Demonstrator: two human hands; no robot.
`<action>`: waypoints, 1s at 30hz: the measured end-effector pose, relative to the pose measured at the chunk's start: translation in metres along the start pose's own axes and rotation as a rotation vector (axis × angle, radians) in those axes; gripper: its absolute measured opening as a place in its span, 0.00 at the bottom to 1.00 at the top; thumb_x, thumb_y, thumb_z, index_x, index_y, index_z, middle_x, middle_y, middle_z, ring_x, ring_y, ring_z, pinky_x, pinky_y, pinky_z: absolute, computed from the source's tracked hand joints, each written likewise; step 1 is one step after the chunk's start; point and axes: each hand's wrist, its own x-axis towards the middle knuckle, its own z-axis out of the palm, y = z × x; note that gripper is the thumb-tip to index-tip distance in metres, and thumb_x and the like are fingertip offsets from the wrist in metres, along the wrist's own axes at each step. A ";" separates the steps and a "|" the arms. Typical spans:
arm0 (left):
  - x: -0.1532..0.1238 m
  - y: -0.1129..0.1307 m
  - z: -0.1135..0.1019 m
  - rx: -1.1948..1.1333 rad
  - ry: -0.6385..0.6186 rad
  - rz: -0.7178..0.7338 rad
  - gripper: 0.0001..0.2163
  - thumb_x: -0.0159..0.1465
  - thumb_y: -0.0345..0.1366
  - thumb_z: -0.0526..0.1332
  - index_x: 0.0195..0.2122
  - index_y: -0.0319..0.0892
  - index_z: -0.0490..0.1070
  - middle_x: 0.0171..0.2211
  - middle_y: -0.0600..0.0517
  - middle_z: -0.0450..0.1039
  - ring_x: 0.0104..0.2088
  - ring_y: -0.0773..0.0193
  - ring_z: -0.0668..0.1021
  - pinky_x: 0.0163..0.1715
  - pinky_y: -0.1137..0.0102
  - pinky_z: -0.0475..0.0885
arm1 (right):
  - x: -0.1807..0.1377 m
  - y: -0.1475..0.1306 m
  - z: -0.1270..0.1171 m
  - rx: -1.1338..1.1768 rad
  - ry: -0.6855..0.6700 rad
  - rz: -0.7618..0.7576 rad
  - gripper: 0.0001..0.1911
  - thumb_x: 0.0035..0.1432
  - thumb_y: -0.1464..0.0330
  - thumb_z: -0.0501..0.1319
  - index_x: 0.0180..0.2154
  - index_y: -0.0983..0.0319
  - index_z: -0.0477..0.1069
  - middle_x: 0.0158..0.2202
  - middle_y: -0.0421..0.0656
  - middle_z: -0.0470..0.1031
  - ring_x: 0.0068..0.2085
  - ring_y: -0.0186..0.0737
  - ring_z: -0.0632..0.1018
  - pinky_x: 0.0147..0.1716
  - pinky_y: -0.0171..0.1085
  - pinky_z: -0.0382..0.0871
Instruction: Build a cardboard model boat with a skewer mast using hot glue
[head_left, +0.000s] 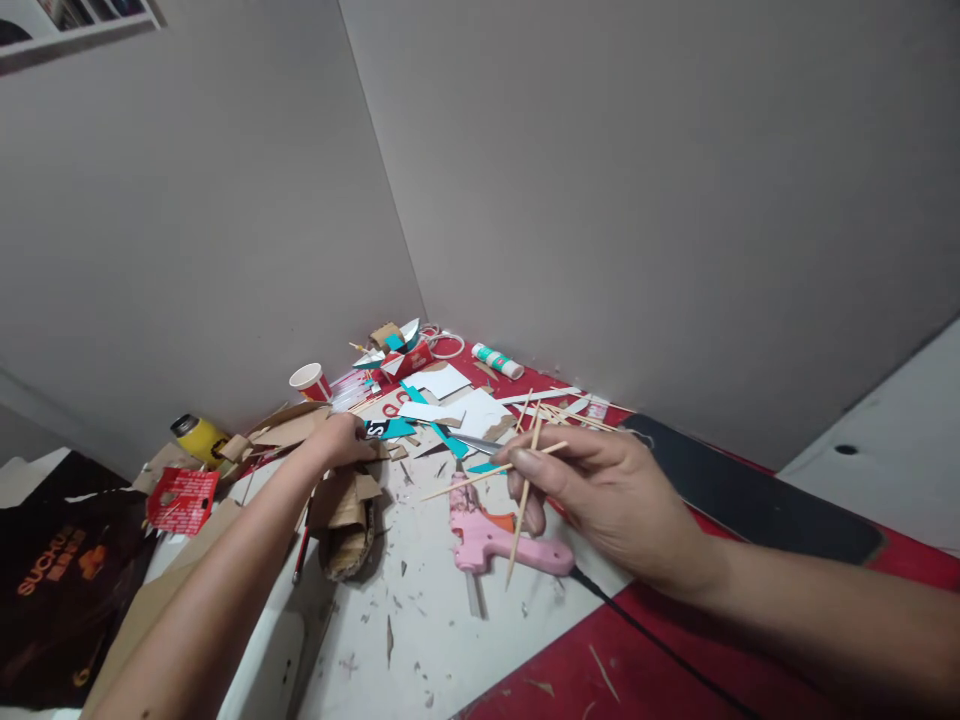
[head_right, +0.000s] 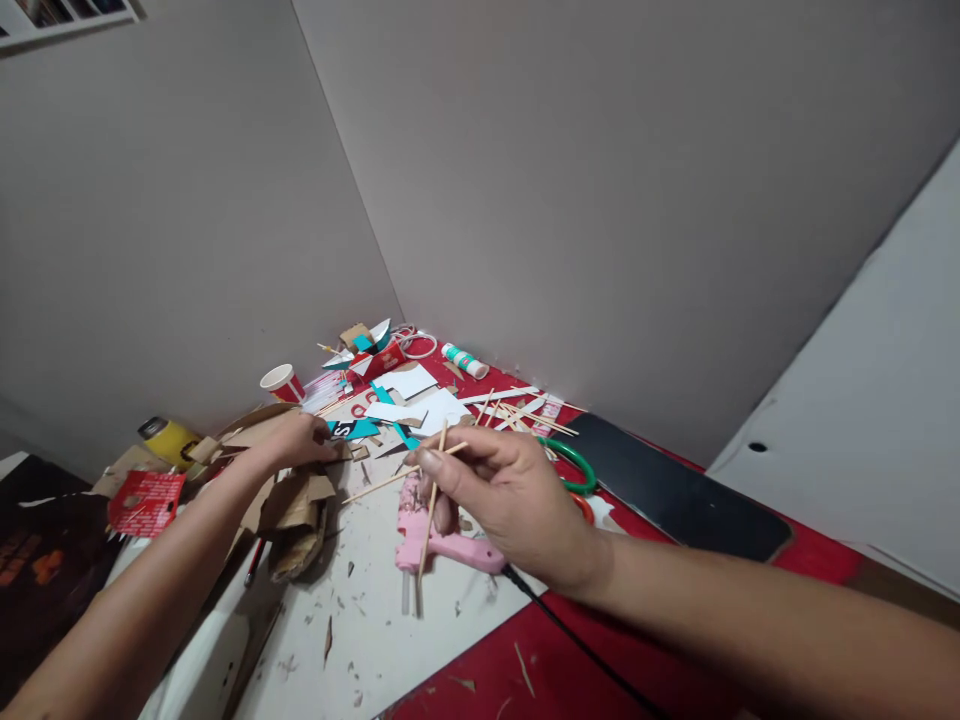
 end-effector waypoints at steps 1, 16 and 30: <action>0.003 0.000 0.001 -0.007 -0.034 0.001 0.15 0.65 0.40 0.60 0.51 0.41 0.69 0.50 0.46 0.71 0.45 0.56 0.76 0.43 0.57 0.74 | 0.000 0.001 0.000 -0.004 -0.006 -0.002 0.16 0.58 0.58 0.62 0.25 0.62 0.71 0.17 0.37 0.70 0.16 0.27 0.70 0.15 0.28 0.67; 0.034 -0.010 0.001 -0.395 0.031 0.140 0.16 0.65 0.40 0.60 0.51 0.40 0.68 0.50 0.46 0.71 0.45 0.56 0.76 0.43 0.57 0.74 | 0.004 0.007 -0.002 -0.052 0.009 0.001 0.15 0.59 0.58 0.62 0.27 0.62 0.71 0.19 0.38 0.72 0.18 0.29 0.73 0.18 0.30 0.69; -0.081 0.037 0.017 -1.039 0.296 0.338 0.09 0.60 0.41 0.62 0.36 0.39 0.74 0.27 0.54 0.76 0.24 0.70 0.74 0.25 0.74 0.70 | 0.010 0.009 -0.001 -0.026 0.010 0.039 0.16 0.58 0.58 0.62 0.26 0.63 0.71 0.22 0.40 0.75 0.19 0.29 0.75 0.20 0.30 0.72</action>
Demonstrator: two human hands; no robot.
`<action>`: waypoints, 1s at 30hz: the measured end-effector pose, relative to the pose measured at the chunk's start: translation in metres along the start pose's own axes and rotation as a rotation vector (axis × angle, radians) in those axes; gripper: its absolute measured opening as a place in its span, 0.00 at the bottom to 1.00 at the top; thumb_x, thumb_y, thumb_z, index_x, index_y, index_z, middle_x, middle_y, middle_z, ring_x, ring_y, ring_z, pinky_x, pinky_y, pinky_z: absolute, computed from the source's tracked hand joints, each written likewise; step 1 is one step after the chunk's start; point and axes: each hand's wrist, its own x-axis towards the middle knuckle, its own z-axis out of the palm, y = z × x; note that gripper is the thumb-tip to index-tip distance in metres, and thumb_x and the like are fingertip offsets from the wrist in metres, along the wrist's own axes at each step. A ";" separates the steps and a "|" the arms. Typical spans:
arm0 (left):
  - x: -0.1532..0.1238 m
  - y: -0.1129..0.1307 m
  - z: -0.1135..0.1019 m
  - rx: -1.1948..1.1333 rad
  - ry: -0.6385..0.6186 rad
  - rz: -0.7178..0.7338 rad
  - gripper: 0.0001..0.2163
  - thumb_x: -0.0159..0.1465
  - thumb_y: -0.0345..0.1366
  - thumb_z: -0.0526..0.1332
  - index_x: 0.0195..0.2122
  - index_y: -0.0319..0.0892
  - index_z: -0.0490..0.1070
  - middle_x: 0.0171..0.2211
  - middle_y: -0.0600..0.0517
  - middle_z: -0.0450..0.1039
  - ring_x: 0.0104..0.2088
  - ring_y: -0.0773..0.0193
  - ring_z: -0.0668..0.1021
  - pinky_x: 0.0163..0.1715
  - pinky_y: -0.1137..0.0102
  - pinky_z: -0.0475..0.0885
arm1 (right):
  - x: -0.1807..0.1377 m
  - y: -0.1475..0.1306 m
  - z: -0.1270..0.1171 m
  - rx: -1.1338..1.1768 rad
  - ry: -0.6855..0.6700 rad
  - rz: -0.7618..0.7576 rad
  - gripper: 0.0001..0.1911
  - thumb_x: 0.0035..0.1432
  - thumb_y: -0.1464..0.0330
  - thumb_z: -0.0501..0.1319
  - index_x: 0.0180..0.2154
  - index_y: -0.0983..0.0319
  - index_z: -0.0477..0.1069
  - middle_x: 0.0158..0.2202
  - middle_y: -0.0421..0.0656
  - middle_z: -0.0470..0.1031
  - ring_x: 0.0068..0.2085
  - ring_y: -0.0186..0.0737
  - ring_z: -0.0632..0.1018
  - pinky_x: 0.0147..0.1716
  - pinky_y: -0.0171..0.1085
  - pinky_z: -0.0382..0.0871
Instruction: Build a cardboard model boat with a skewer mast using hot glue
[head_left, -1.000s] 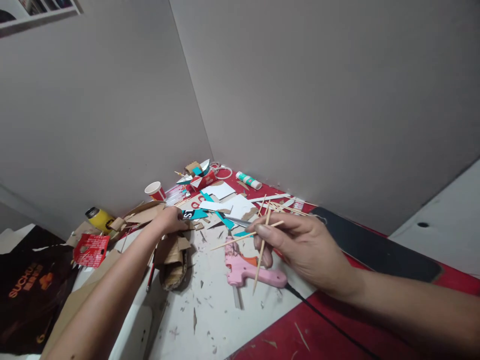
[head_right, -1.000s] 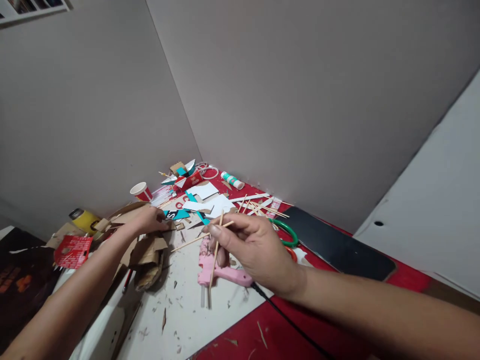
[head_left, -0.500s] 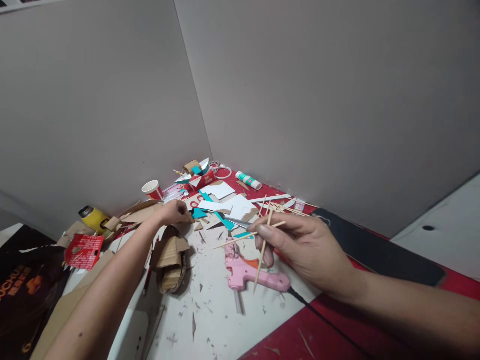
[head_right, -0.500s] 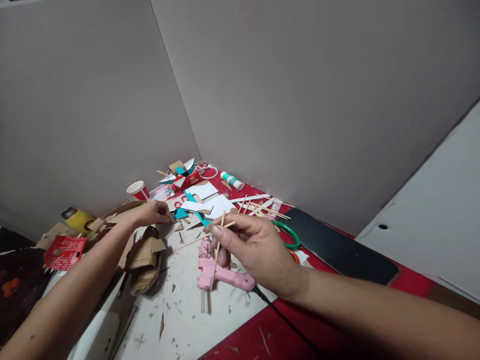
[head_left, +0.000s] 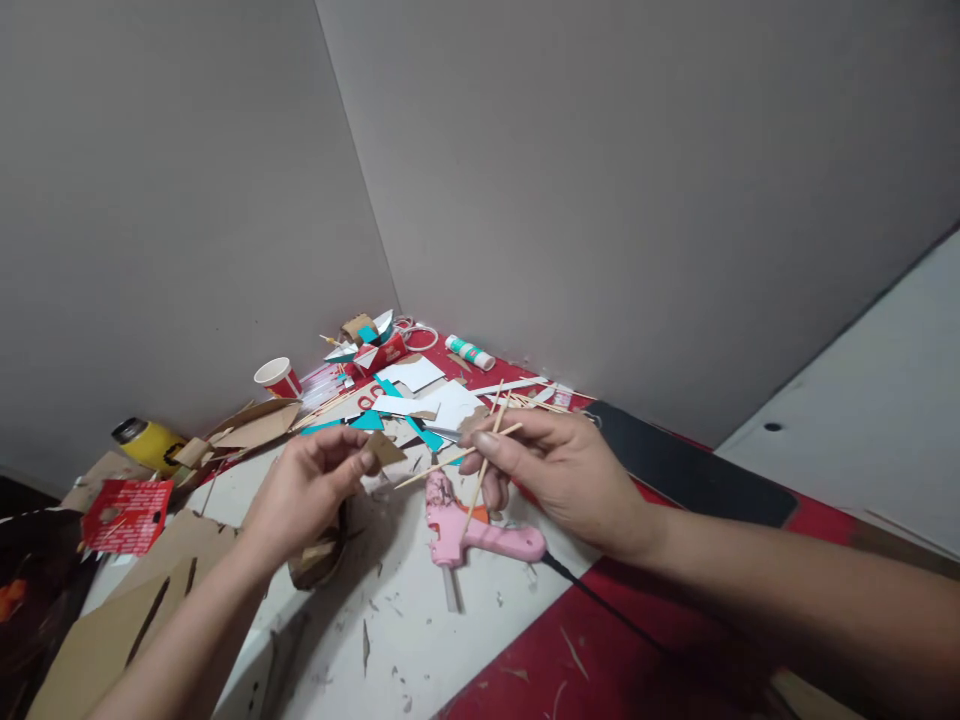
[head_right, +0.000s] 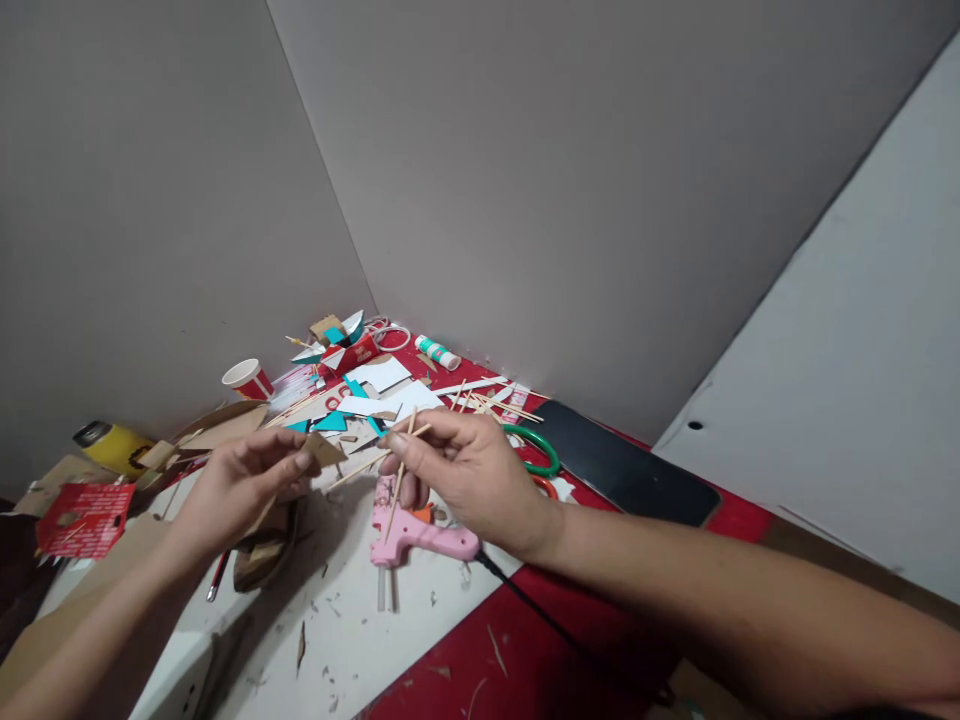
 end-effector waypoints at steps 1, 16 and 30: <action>-0.011 0.000 0.006 -0.024 0.014 -0.007 0.09 0.60 0.41 0.63 0.36 0.40 0.75 0.26 0.54 0.76 0.23 0.70 0.73 0.22 0.75 0.69 | 0.000 0.000 0.001 0.016 -0.015 0.015 0.16 0.58 0.58 0.62 0.26 0.63 0.71 0.22 0.41 0.76 0.19 0.29 0.75 0.20 0.30 0.72; -0.069 -0.025 0.048 0.412 0.200 0.617 0.16 0.62 0.23 0.58 0.50 0.41 0.71 0.40 0.48 0.80 0.38 0.64 0.80 0.39 0.68 0.75 | -0.007 0.007 0.007 0.100 -0.224 0.184 0.16 0.58 0.57 0.62 0.29 0.64 0.70 0.19 0.42 0.77 0.20 0.33 0.78 0.16 0.28 0.69; -0.093 -0.037 0.046 0.871 0.404 0.958 0.12 0.61 0.20 0.57 0.46 0.30 0.71 0.42 0.33 0.79 0.43 0.53 0.79 0.38 0.64 0.76 | -0.027 0.009 0.004 -0.025 -0.279 -0.244 0.07 0.62 0.75 0.58 0.38 0.62 0.74 0.30 0.45 0.81 0.27 0.34 0.82 0.27 0.30 0.77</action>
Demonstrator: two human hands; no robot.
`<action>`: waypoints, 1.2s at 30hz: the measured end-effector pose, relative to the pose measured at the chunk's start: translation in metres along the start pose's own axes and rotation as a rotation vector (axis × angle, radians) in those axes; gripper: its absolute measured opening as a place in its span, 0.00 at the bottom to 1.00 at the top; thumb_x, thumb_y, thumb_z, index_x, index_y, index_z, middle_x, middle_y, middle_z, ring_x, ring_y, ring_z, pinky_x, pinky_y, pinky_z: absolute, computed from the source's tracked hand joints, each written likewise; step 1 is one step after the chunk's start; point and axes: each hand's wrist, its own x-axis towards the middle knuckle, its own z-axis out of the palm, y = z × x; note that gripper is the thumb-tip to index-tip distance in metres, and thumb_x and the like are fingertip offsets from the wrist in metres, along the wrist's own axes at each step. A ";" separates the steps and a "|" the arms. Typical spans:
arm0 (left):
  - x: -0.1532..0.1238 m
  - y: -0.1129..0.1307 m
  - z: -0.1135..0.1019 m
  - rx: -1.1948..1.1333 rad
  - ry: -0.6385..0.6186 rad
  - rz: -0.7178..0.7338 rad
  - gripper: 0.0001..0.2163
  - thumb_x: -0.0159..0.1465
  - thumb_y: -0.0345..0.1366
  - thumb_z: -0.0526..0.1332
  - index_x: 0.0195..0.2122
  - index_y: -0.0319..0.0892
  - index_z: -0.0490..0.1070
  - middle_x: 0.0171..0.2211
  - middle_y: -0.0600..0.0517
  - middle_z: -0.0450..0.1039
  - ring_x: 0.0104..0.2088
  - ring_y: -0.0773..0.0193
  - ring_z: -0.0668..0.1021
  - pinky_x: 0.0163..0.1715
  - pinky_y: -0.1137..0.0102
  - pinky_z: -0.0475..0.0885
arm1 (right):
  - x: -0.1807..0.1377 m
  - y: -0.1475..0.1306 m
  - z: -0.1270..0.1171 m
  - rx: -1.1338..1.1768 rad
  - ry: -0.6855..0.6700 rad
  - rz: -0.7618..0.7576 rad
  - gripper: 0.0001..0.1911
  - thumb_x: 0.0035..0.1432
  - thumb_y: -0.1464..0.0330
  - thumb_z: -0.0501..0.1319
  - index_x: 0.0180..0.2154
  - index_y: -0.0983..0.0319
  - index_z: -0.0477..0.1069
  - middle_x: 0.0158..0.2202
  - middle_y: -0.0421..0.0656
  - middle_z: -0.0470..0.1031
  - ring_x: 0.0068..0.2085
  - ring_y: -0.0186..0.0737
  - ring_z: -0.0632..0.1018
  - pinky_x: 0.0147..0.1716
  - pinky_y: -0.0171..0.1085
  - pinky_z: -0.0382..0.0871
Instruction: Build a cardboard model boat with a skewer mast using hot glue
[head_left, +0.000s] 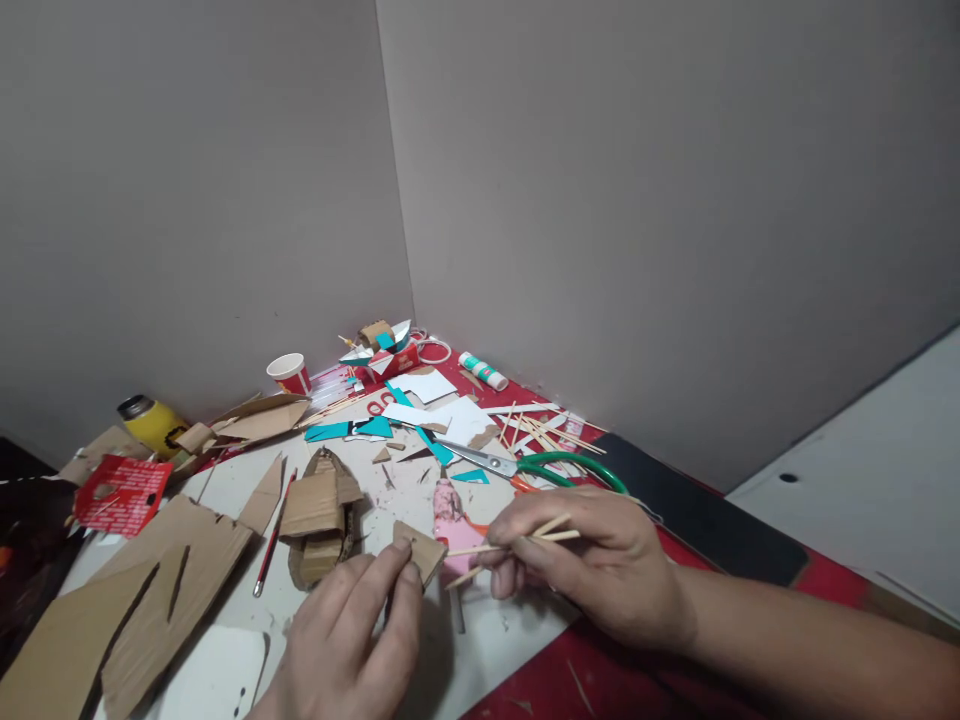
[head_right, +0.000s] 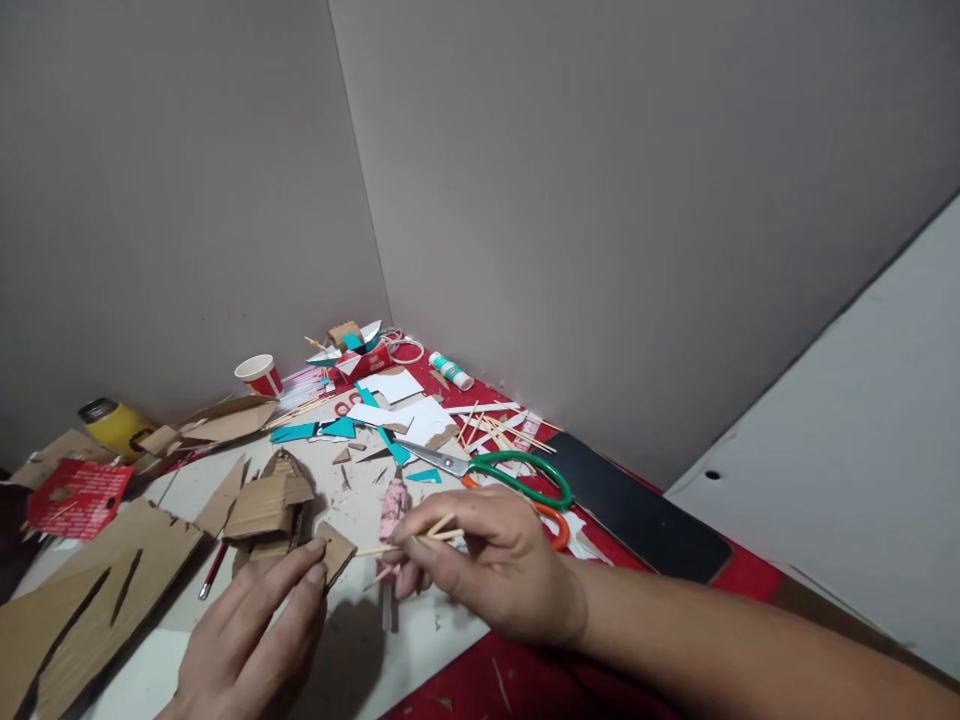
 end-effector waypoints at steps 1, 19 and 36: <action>0.001 0.000 0.000 0.010 0.017 0.000 0.12 0.61 0.21 0.57 0.46 0.30 0.71 0.41 0.34 0.79 0.42 0.54 0.79 0.37 0.65 0.76 | -0.001 0.001 0.001 0.019 0.002 -0.002 0.07 0.62 0.75 0.58 0.38 0.62 0.74 0.31 0.45 0.81 0.28 0.35 0.82 0.27 0.30 0.77; 0.033 -0.006 -0.004 -1.264 -0.155 -1.391 0.16 0.52 0.43 0.71 0.40 0.44 0.77 0.24 0.55 0.76 0.24 0.69 0.73 0.26 0.75 0.69 | 0.013 0.010 0.003 0.250 -0.050 0.681 0.20 0.60 0.53 0.58 0.32 0.65 0.69 0.16 0.37 0.69 0.15 0.26 0.66 0.13 0.25 0.55; 0.039 0.011 -0.008 -1.200 -0.002 -1.308 0.13 0.65 0.41 0.57 0.25 0.41 0.67 0.21 0.54 0.72 0.23 0.69 0.73 0.28 0.74 0.68 | 0.010 0.001 0.010 0.060 -0.240 0.813 0.23 0.55 0.50 0.63 0.25 0.64 0.67 0.15 0.34 0.64 0.17 0.25 0.62 0.17 0.27 0.54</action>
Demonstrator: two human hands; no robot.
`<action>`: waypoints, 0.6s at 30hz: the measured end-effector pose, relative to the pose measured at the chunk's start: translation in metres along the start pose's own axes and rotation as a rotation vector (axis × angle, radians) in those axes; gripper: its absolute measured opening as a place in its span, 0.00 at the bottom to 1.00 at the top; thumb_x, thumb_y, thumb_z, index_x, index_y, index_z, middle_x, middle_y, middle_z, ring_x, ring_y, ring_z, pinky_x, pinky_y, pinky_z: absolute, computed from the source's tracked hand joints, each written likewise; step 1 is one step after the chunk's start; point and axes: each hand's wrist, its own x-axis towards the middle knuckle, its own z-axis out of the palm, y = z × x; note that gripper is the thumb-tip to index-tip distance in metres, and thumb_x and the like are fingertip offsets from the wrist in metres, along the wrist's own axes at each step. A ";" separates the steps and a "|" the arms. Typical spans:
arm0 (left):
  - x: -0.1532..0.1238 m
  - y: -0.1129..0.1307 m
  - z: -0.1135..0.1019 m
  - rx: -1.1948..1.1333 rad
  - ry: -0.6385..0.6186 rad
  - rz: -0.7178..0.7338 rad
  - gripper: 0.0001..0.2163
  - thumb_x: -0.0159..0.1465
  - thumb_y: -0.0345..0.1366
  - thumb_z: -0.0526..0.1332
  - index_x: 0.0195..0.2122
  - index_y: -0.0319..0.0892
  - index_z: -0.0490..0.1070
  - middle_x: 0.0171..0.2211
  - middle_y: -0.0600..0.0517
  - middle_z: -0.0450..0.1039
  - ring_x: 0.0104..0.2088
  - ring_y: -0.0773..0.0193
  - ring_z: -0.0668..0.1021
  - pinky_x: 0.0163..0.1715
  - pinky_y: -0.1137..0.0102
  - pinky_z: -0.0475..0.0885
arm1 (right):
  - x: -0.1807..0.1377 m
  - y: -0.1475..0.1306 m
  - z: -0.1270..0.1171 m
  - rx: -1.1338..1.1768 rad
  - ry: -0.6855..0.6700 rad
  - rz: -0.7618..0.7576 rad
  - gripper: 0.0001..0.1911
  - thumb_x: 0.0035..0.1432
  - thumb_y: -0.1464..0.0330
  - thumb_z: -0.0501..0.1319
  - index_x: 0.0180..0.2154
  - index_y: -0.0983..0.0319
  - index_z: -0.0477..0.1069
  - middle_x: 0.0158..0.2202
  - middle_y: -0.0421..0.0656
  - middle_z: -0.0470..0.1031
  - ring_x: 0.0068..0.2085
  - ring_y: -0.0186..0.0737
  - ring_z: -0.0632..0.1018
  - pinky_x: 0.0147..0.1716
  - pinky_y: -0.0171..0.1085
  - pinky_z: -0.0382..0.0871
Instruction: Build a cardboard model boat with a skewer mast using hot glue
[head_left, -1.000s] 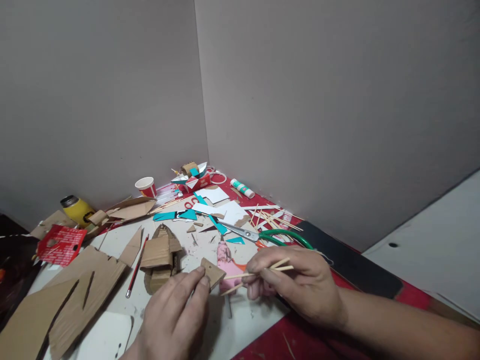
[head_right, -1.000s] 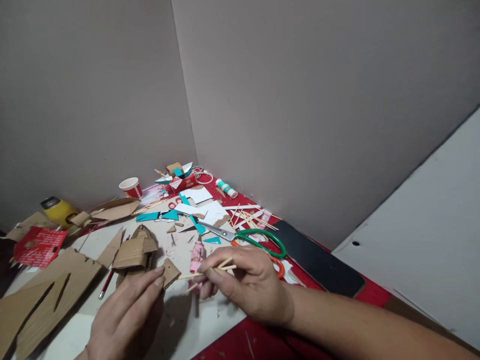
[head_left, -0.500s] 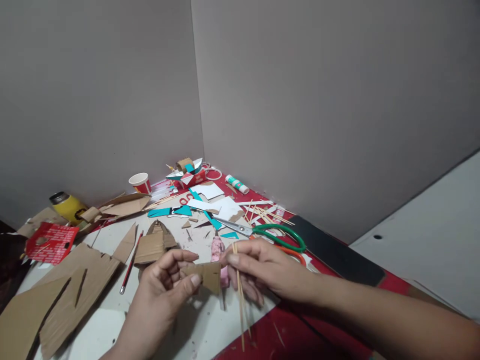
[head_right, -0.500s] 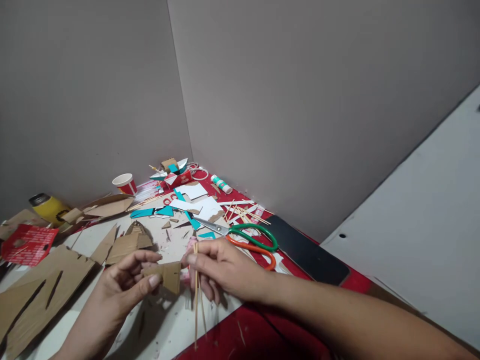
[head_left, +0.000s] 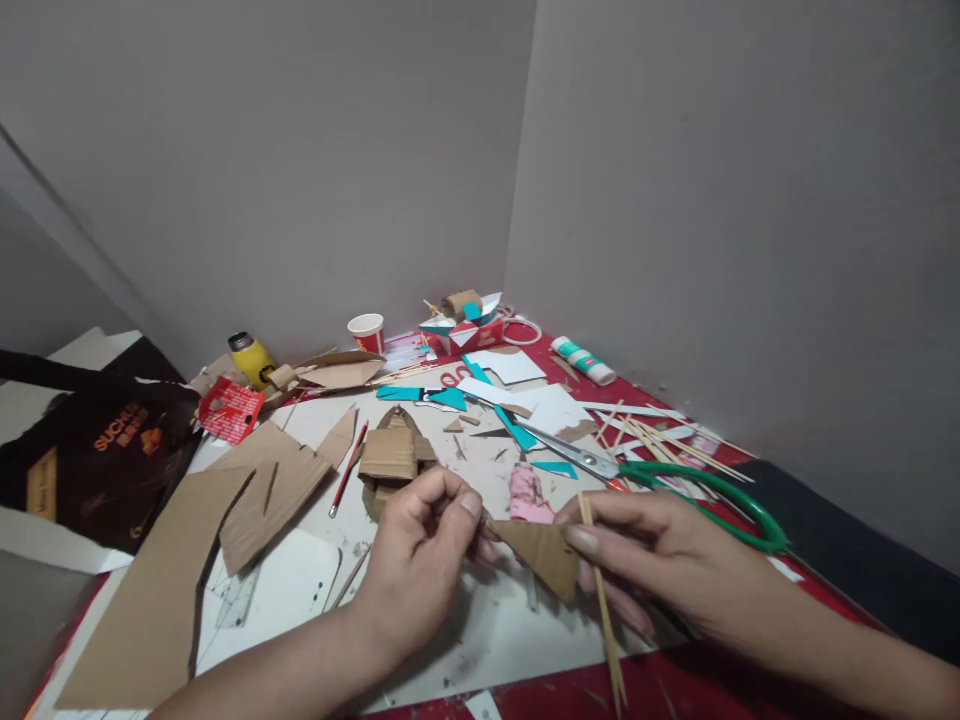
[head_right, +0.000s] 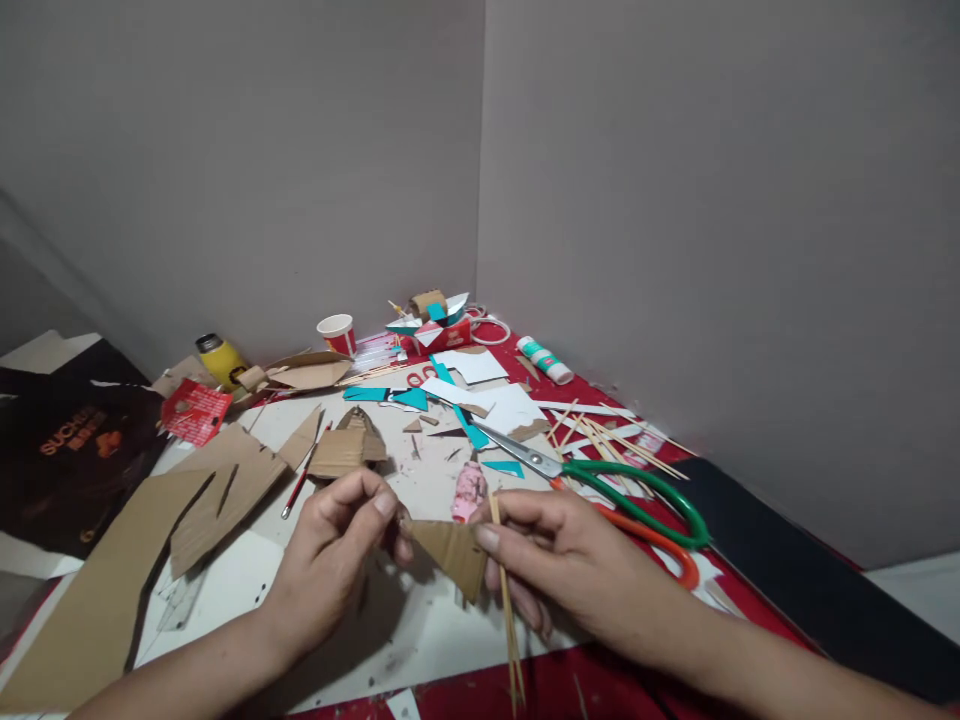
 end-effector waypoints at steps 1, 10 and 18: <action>0.000 0.002 -0.002 0.008 0.004 0.023 0.14 0.66 0.41 0.56 0.24 0.41 0.67 0.20 0.54 0.71 0.23 0.69 0.73 0.27 0.74 0.67 | 0.000 0.001 0.000 0.004 0.002 -0.002 0.23 0.55 0.50 0.62 0.25 0.64 0.67 0.15 0.34 0.64 0.16 0.25 0.62 0.17 0.27 0.53; 0.004 0.026 -0.035 -0.030 0.153 0.232 0.14 0.67 0.37 0.55 0.23 0.41 0.69 0.20 0.55 0.70 0.21 0.71 0.71 0.25 0.74 0.66 | 0.002 0.017 -0.003 -0.054 -0.034 0.112 0.28 0.52 0.43 0.59 0.25 0.62 0.67 0.15 0.36 0.64 0.18 0.27 0.62 0.19 0.28 0.53; 0.008 0.063 -0.065 0.068 0.214 0.268 0.07 0.57 0.30 0.62 0.37 0.41 0.70 0.30 0.54 0.75 0.23 0.71 0.72 0.23 0.74 0.71 | 0.004 0.019 -0.003 -0.142 -0.170 0.154 0.29 0.53 0.40 0.55 0.26 0.60 0.68 0.17 0.39 0.65 0.19 0.31 0.63 0.21 0.33 0.55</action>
